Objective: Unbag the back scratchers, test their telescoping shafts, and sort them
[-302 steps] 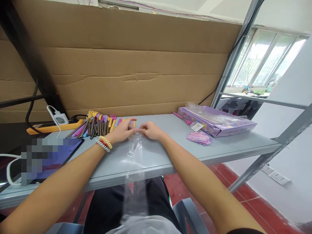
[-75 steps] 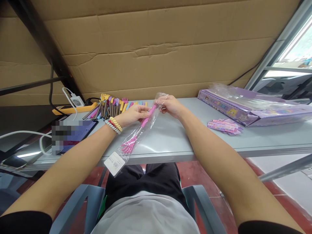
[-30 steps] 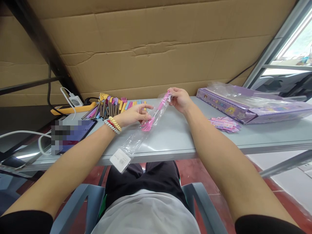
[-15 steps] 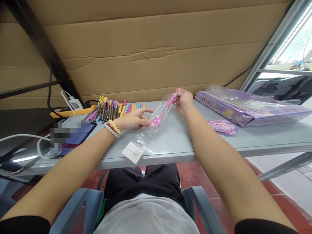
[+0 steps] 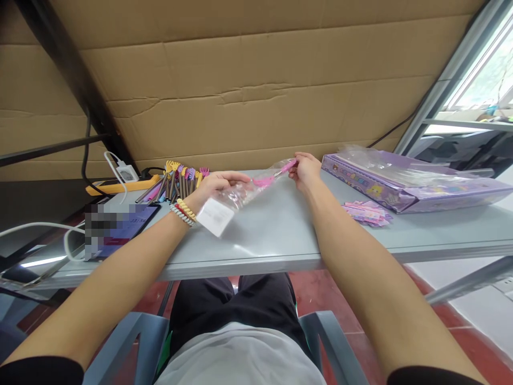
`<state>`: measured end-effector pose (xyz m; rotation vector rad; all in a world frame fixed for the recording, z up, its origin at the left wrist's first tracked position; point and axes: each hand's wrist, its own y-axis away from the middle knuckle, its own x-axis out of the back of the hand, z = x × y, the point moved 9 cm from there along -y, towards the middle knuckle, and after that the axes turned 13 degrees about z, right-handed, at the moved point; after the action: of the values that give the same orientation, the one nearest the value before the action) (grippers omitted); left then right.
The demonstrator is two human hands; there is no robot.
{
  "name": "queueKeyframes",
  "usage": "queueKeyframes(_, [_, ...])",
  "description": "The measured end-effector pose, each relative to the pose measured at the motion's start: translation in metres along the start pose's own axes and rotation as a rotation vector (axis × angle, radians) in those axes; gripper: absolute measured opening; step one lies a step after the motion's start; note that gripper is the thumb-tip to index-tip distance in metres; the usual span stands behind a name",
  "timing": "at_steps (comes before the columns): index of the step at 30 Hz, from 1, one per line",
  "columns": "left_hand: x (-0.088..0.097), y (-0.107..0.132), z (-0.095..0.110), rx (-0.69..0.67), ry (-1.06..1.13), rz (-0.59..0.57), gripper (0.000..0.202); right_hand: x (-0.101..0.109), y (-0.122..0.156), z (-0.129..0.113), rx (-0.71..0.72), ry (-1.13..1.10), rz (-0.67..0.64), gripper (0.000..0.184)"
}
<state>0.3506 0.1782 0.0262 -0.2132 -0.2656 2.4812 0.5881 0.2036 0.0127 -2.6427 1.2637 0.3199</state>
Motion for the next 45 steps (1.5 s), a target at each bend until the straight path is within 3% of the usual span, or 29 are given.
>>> queueKeyframes(3, [0.013,-0.001,0.015,-0.120,0.051,0.114,0.032,-0.006,0.008,0.003,-0.058,0.007,-0.082,0.015])
queueKeyframes(7, [0.039,-0.004,0.023,-0.242,0.017,0.365,0.032,-0.015,0.019,0.008,-0.069,0.154,-0.214,0.019])
queueKeyframes(11, [0.059,-0.007,0.025,-0.320,-0.008,0.559,0.028,-0.027,0.027,0.010,0.127,0.452,-0.365,0.027])
queueKeyframes(15, [0.071,-0.006,0.025,-0.335,-0.031,0.669,0.028,-0.036,0.033,0.014,0.352,0.746,-0.461,0.027])
queueKeyframes(19, [0.072,-0.006,0.021,-0.282,-0.040,0.682,0.024,-0.039,0.039,0.010,0.545,0.984,-0.444,0.021])
queueKeyframes(22, [0.065,-0.008,0.018,-0.247,-0.031,0.612,0.030,-0.040,0.042,0.008,0.567,1.025,-0.452,0.023])
queueKeyframes(26, [0.059,-0.009,0.019,-0.279,-0.045,0.551,0.032,-0.039,0.041,0.005,0.548,0.953,-0.434,0.019])
queueKeyframes(33, [0.065,-0.006,0.018,-0.245,-0.005,0.620,0.045,-0.046,0.045,0.006,0.528,0.786,-0.511,0.021])
queueKeyframes(38, [0.064,-0.006,0.016,-0.193,-0.015,0.622,0.036,-0.053,0.058,0.004,0.586,0.759,-0.584,0.018])
queueKeyframes(45, [0.074,-0.005,0.014,-0.180,-0.050,0.694,0.031,-0.054,0.066,-0.001,0.579,0.733,-0.590,0.019])
